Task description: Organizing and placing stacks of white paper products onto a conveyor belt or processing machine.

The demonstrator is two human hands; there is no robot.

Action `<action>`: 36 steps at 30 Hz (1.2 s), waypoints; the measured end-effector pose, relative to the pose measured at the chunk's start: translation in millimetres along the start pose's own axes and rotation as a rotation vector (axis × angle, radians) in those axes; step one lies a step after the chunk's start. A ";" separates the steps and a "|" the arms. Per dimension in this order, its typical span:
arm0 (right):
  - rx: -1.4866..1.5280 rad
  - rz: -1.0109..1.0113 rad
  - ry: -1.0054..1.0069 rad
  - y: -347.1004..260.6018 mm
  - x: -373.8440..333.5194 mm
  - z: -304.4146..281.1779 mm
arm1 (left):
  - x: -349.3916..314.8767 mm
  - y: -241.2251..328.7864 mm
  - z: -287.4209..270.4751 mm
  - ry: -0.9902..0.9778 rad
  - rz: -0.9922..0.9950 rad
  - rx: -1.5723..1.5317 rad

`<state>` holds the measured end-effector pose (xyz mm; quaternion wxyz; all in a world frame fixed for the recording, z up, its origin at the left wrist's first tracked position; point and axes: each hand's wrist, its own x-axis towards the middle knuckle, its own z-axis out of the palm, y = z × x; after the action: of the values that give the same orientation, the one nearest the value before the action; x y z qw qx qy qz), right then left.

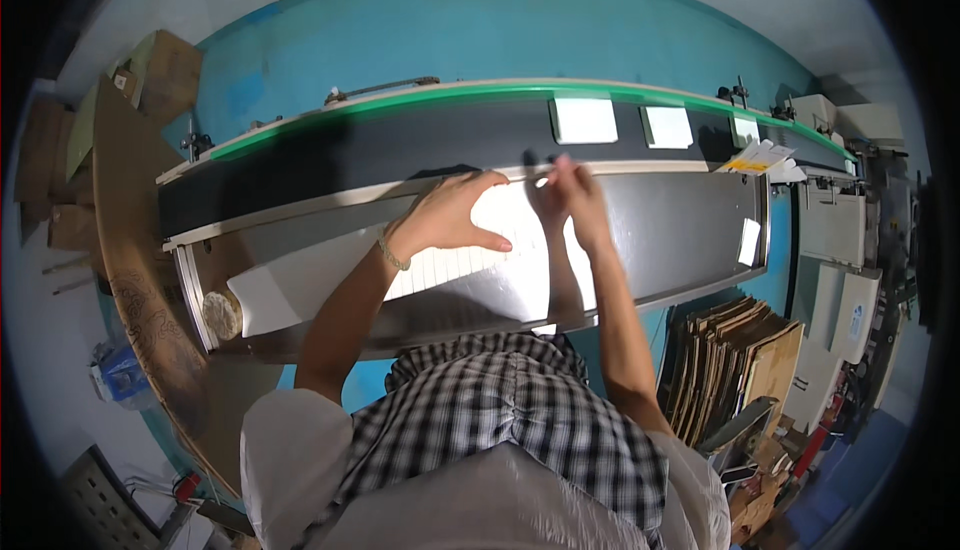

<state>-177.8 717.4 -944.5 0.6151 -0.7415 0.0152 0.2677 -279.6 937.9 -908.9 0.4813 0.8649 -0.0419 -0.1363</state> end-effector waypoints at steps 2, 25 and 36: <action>-0.180 -0.058 -0.146 -2.2 -36.0 28.6 | 0.1 -5.7 1.9 0.015 -0.007 0.032; -0.021 0.190 -0.247 5.1 -49.0 33.5 | -24.6 -8.8 -8.1 0.063 0.019 0.027; -0.160 -0.008 -0.308 0.1 -53.1 58.1 | -27.8 -6.3 -17.3 0.042 -0.007 -0.016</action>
<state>-245.2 754.5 -928.3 0.5503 -0.7384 -0.1036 0.3757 -301.9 961.2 -900.1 0.4887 0.8637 -0.0277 -0.1200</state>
